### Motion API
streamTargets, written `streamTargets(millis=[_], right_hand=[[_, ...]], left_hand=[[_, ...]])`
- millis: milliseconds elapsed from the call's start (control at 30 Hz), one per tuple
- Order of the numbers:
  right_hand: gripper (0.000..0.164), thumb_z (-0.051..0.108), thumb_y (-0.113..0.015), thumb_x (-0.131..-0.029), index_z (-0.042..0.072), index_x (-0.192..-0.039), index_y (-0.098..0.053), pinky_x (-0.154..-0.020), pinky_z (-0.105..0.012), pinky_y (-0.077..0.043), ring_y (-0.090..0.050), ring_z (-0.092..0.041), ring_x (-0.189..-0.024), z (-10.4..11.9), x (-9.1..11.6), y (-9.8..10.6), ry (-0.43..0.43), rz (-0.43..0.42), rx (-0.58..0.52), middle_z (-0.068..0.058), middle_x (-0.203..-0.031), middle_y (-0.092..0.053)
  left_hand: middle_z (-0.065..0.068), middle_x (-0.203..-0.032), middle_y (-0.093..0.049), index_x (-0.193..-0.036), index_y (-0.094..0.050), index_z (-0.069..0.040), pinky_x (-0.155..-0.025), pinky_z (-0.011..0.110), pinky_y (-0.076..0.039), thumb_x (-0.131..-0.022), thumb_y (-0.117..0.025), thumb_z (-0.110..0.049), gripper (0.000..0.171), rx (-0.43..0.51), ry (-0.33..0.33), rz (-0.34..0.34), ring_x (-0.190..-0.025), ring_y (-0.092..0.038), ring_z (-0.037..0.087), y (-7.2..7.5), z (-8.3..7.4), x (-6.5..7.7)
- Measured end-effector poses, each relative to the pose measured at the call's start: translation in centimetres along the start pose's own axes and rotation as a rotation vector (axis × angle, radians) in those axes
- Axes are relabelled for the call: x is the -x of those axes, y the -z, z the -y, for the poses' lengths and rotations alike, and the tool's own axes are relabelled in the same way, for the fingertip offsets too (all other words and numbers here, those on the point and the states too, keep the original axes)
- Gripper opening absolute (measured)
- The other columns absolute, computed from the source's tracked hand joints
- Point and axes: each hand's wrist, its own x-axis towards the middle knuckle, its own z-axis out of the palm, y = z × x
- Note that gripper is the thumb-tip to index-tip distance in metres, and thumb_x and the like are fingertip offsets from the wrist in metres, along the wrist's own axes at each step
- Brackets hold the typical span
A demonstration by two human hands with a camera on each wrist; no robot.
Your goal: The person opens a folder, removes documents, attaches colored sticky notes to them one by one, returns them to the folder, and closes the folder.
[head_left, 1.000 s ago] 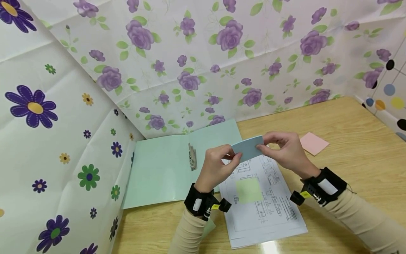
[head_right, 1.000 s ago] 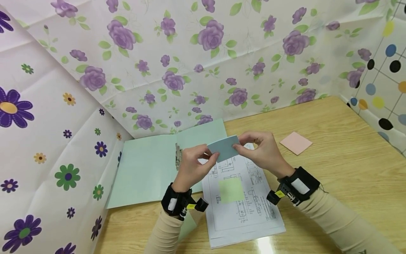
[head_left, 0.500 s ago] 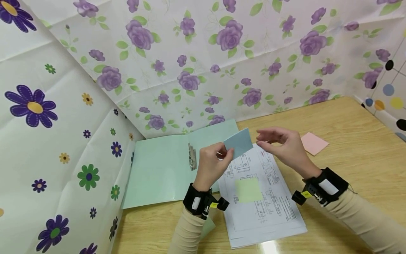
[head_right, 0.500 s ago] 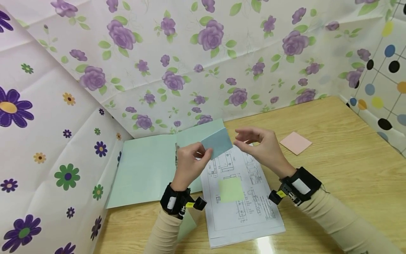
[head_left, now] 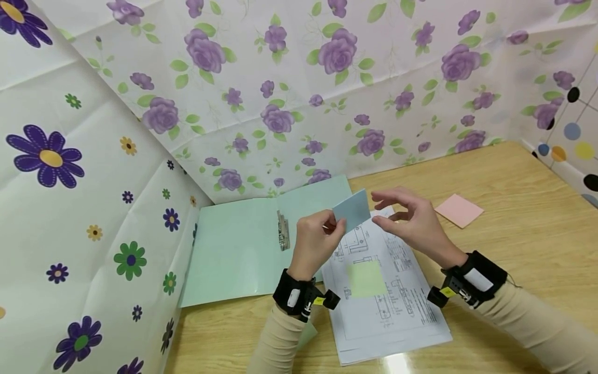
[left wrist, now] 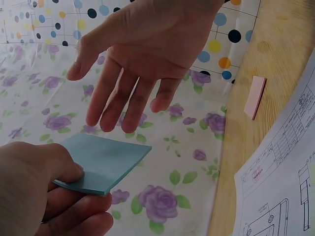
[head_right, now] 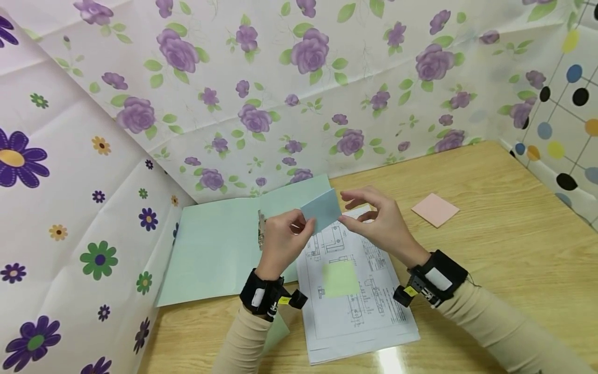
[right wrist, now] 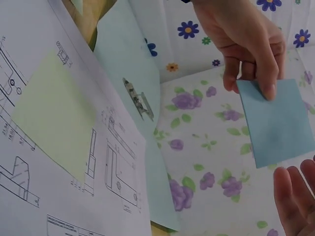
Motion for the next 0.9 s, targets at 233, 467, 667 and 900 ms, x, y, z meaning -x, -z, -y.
streamTargets(millis=[233, 467, 667, 900], right_hand=[[0.056, 0.000, -0.079, -0.102, 0.008, -0.156, -0.067, -0.091, -0.018, -0.064, -0.067, 0.001, -0.122, -0.2, 0.2, -0.8, -0.013, 0.040, 0.016, -0.016, -0.145, -0.066], [0.055, 0.003, -0.078, -0.105, 0.007, -0.157, -0.065, -0.092, -0.018, -0.064, -0.068, -0.003, -0.121, -0.6, 0.4, -1.7, -0.051, 0.057, -0.001, -0.016, -0.146, -0.065], [0.053, 0.004, -0.077, -0.105, 0.008, -0.157, -0.066, -0.092, -0.019, -0.065, -0.070, -0.001, -0.119, -0.8, 0.4, -1.9, -0.053, 0.072, -0.011, -0.015, -0.143, -0.065], [0.049, 0.003, -0.076, -0.105, 0.007, -0.153, -0.068, -0.090, -0.019, -0.065, -0.070, 0.002, -0.117, -0.6, 0.4, -1.6, -0.040, 0.066, -0.017, -0.012, -0.142, -0.066]], left_hand=[[0.013, -0.084, -0.080, -0.087, -0.072, -0.002, -0.073, 0.018, -0.062, -0.103, -0.076, -0.004, 0.017, -0.014, -0.040, 0.049, -0.076, -0.080, 0.022, -0.4, -0.4, 0.1], [0.012, -0.083, -0.080, -0.094, -0.078, 0.000, -0.074, 0.020, -0.063, -0.103, -0.078, -0.003, 0.009, 0.034, -0.118, 0.088, -0.074, -0.078, 0.020, -0.9, -0.9, 0.2], [0.012, -0.082, -0.079, -0.098, -0.080, 0.000, -0.075, 0.021, -0.064, -0.103, -0.080, -0.005, 0.007, 0.050, -0.132, 0.106, -0.074, -0.077, 0.019, -1.0, -1.2, 0.2], [0.010, -0.079, -0.076, -0.092, -0.076, -0.002, -0.072, 0.017, -0.059, -0.102, -0.082, -0.006, 0.013, 0.047, -0.133, 0.084, -0.072, -0.075, 0.019, -0.9, -1.1, 0.3]])
